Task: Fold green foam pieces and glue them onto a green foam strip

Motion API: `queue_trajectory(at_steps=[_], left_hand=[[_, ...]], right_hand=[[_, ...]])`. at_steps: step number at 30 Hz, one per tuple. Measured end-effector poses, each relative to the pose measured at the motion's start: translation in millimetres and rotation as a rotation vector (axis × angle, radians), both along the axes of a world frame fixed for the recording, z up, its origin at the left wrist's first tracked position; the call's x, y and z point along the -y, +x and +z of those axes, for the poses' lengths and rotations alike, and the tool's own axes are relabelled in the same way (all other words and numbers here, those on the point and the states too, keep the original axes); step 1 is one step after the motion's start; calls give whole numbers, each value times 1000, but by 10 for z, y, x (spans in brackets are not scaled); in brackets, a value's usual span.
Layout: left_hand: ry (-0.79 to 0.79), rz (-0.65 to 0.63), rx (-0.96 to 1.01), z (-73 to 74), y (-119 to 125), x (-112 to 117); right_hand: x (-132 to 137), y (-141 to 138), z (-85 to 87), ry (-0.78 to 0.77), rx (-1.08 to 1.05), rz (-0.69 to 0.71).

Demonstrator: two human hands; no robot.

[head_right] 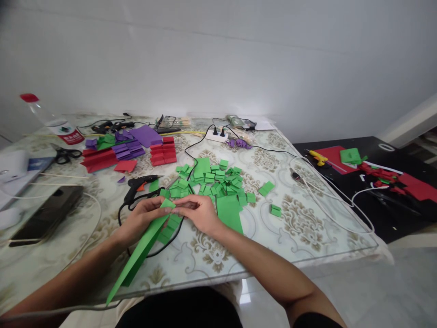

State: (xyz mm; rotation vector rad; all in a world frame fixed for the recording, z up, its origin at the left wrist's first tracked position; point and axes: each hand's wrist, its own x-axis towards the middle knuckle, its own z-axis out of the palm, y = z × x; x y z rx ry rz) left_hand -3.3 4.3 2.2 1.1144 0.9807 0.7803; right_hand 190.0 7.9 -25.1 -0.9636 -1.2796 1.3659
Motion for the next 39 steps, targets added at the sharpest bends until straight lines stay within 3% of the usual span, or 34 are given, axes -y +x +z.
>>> queue_trajectory(at_steps=[10, 39], left_hand=[[-68, -13, 41, -21, -19, -14], [-39, 0, 20, -21, 1, -12]], right_hand=[[11, 18, 23, 35, 38, 9], [18, 15, 9, 11, -14, 12]])
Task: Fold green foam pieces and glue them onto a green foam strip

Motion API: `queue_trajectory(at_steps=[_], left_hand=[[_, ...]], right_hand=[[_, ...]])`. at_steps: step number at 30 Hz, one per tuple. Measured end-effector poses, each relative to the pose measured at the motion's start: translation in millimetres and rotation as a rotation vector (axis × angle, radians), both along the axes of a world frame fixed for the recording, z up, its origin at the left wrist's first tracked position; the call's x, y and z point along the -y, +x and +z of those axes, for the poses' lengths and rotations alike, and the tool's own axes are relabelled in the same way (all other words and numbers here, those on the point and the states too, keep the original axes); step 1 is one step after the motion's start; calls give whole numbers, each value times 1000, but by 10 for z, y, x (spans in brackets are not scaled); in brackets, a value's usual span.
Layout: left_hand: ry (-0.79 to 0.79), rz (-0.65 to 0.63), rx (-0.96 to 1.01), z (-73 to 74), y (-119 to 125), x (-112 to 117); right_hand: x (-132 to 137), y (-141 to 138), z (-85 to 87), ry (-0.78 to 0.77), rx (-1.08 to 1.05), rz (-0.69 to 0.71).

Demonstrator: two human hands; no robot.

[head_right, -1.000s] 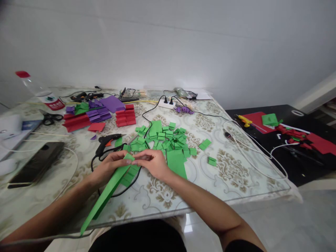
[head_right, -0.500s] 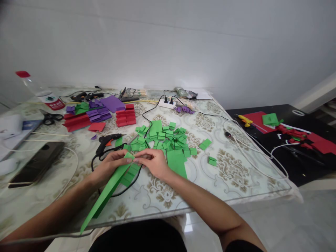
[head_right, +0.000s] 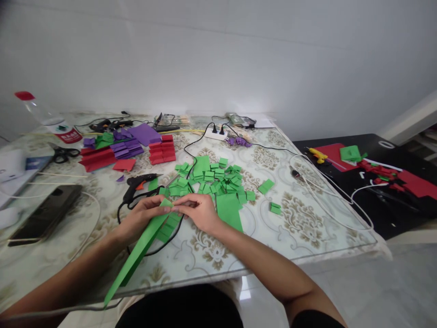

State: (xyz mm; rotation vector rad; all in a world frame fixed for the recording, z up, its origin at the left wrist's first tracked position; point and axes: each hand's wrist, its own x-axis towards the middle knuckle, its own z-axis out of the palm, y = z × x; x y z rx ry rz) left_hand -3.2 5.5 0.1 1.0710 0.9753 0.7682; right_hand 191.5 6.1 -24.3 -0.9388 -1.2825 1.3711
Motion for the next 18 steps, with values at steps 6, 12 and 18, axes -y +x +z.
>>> queue_trajectory(at_steps=[6, 12, 18], left_hand=[[10, -2, -15, 2, -5, -1], [29, -4, -24, -32, -22, -3], [78, -8, -29, 12, -11, -3]], right_hand=[[-16, 7, -20, 2, 7, 0], [-23, 4, -40, 9, 20, 0], [-30, 8, -47, 7, 31, 0]])
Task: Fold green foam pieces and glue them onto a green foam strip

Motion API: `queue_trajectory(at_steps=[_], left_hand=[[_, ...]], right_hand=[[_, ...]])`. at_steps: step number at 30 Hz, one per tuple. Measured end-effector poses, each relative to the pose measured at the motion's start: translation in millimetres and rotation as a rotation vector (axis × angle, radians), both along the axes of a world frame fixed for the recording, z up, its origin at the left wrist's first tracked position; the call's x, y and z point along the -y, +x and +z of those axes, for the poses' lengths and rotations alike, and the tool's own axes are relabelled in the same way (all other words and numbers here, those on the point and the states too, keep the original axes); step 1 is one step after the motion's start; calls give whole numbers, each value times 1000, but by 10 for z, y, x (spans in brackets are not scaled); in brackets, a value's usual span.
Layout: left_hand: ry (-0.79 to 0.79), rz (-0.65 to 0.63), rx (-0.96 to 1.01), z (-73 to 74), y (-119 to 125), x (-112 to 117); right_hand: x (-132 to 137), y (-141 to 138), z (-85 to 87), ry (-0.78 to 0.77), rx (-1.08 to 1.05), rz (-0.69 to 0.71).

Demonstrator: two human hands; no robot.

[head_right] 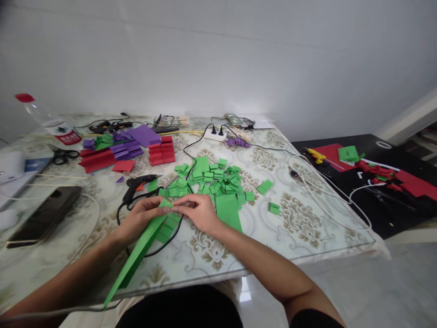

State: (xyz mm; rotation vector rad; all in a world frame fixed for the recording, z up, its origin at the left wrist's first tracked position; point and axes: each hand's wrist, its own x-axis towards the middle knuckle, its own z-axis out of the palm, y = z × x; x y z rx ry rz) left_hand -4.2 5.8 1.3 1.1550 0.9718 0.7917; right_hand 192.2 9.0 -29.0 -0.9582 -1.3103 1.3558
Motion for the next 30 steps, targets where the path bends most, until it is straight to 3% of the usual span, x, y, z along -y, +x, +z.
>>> queue_trajectory(at_steps=[14, 24, 30], left_hand=[[-13, 35, 5, -52, -24, -11], [114, -8, -89, 2, 17, 15], [98, 66, -95, -20, 34, 3]], right_hand=[[-7, -16, 21, -41, -16, 54], [36, -21, 126, -70, -15, 121], [7, -13, 97, -70, 52, 88]])
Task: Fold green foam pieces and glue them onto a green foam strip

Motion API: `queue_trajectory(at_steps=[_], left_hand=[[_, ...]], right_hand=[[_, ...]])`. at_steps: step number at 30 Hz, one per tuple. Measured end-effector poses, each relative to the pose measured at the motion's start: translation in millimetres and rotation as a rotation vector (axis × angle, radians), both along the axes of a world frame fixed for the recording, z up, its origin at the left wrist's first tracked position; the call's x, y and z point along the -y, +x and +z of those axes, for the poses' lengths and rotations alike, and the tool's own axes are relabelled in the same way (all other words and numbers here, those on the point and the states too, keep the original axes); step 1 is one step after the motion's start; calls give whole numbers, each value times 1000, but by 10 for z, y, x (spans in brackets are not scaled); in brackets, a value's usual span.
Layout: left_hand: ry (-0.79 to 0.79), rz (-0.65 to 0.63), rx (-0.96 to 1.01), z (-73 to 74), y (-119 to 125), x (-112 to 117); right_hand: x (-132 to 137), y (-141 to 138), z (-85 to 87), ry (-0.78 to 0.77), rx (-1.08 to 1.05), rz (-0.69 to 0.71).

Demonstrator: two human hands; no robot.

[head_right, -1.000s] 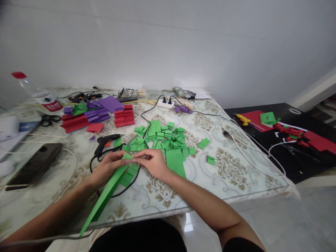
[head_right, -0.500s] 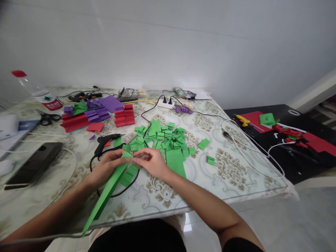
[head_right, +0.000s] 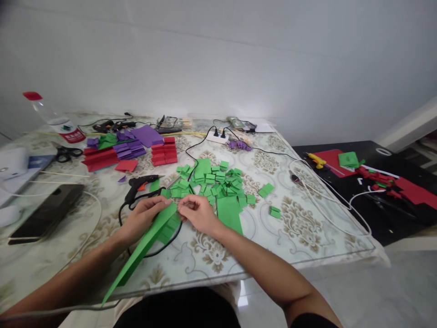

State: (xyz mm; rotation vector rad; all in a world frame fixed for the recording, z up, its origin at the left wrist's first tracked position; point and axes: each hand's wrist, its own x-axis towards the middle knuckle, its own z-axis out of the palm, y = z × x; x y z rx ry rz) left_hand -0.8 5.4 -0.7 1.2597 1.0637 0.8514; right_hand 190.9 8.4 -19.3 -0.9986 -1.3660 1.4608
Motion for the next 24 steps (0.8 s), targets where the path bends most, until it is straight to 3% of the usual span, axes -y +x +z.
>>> queue_trajectory(at_steps=[8, 15, 24], left_hand=[[63, 66, -22, 2, 21, -13], [81, 58, -31, -12, 3, -25], [99, -25, -59, -73, 27, 2]], right_hand=[[-14, -7, -11, 5, 21, -8], [-34, 18, 5, 4, 29, -49], [-1, -27, -40, -29, 39, 53]])
